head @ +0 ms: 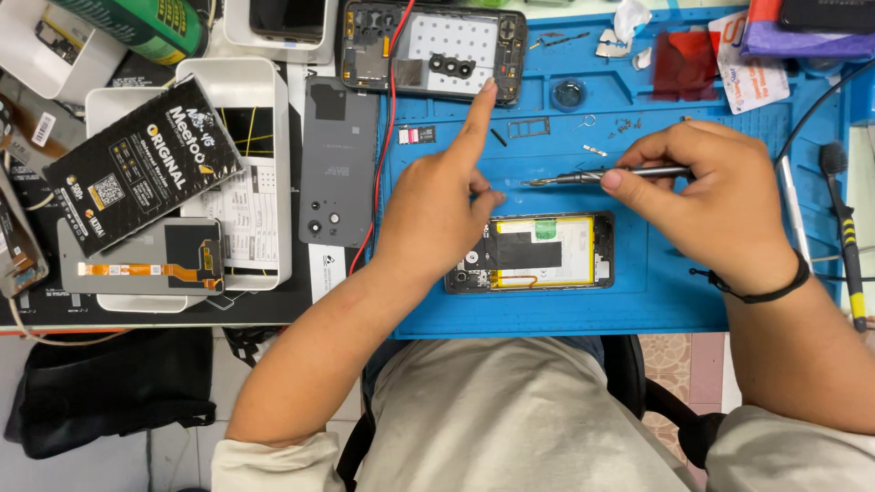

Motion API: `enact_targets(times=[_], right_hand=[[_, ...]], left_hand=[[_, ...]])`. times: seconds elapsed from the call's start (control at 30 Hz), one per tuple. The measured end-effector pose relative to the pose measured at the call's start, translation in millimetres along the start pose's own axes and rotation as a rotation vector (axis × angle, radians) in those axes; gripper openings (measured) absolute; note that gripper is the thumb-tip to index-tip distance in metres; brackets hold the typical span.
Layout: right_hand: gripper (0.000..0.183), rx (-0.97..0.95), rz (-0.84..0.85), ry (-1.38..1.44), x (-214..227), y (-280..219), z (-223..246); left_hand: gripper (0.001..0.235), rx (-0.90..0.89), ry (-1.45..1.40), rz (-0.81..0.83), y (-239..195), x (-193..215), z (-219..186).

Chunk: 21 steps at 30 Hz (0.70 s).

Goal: The person removes the back cover of a smartphone, then uses a screwdriver to unscrew multiple screws from the internal frame. They continue to remove screws from different locations on the phone's interior throughout the clip.

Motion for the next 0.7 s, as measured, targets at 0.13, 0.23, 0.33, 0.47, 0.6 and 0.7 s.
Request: enact_targets(times=[0.13, 0.23, 0.33, 0.47, 0.6, 0.7], right_hand=[[0.02, 0.048, -0.021, -0.03, -3, 1, 3], [0.023, 0.079, -0.03, -0.029, -7, 1, 6], [0.022, 0.069, -0.021, -0.023, -11, 1, 3], [0.021, 0.07, -0.039, -0.003, -9, 1, 3], [0.021, 0.054, -0.04, 0.01, -10, 1, -1], [0.021, 0.048, -0.04, 0.012, -10, 1, -3]], left_hand=[[0.101, 0.032, 0.115, 0.066, 9, -5, 7], [0.096, 0.004, 0.059, 0.062, 12, -3, 8], [0.087, -0.07, 0.019, 0.011, 13, 2, 5], [0.075, -0.083, 0.014, -0.002, 13, 1, 7], [0.072, -0.118, 0.074, -0.002, 14, -4, 5], [0.082, -0.172, 0.088, -0.008, 13, -2, 0]])
Point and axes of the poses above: each hand's wrist, its own y-axis towards the middle knuckle, its own x-axis out of the back of the hand, z = x × y, the point moved 10 cm from there along y, towards the middle knuckle, and after that the axes turned 14 degrees about -z, right-handed, at the moved point
